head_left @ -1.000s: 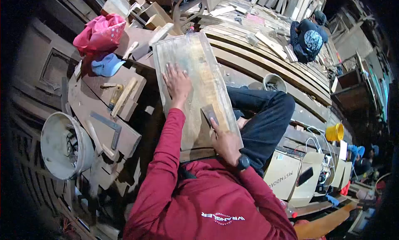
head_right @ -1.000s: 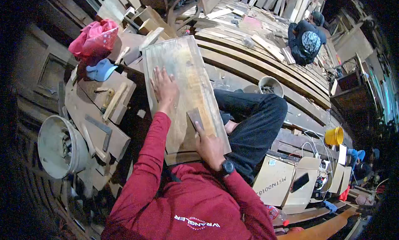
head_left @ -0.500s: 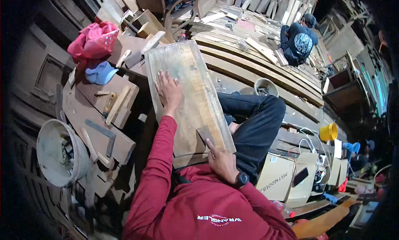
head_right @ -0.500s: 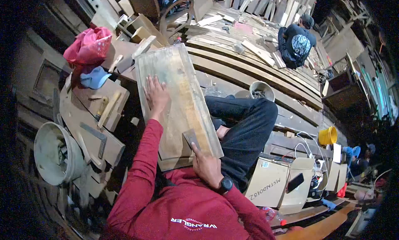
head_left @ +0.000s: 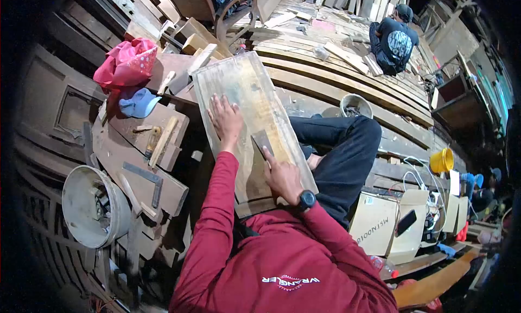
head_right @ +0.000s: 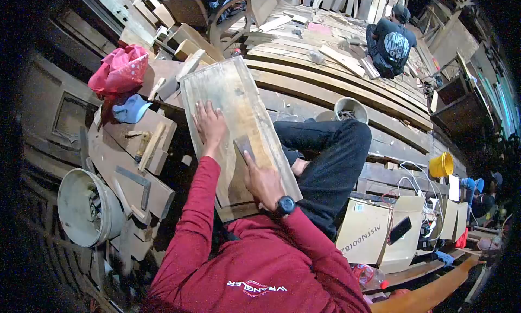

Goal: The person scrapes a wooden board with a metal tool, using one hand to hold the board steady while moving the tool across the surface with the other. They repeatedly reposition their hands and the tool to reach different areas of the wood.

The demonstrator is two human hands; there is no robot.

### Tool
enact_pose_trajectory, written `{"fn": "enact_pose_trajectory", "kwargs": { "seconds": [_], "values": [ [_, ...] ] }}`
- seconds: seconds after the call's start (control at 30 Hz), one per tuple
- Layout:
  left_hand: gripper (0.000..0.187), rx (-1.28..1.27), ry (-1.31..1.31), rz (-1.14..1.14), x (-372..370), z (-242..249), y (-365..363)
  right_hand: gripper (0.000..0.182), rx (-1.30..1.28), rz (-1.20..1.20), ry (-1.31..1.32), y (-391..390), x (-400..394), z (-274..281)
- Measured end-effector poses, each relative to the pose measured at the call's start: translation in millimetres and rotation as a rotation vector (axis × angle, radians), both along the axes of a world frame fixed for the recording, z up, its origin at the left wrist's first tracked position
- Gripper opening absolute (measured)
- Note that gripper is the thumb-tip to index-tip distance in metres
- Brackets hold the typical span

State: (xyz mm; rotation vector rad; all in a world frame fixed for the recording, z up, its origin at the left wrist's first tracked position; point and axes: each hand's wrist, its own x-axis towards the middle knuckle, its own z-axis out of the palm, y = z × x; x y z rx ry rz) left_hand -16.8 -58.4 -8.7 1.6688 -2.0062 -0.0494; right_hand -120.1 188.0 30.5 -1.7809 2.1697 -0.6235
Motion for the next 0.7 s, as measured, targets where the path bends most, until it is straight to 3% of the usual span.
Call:
{"fn": "enact_pose_trajectory", "kwargs": {
  "seconds": [0.23,0.53,0.7],
  "values": [
    [0.059,-0.041,0.051,0.001,-3.0,-5.7,0.3,0.051,0.027,0.015,-0.005,92.9,-5.1,-3.8],
    [0.058,-0.007,0.019,-0.01,1.0,1.8,0.5,0.041,-0.037,-0.064,-0.025,-19.3,1.9,-0.9],
    [0.058,0.021,0.042,-0.008,-0.9,1.9,1.0,0.043,0.029,-0.04,-0.049,25.1,0.6,5.1]
  ]
}}
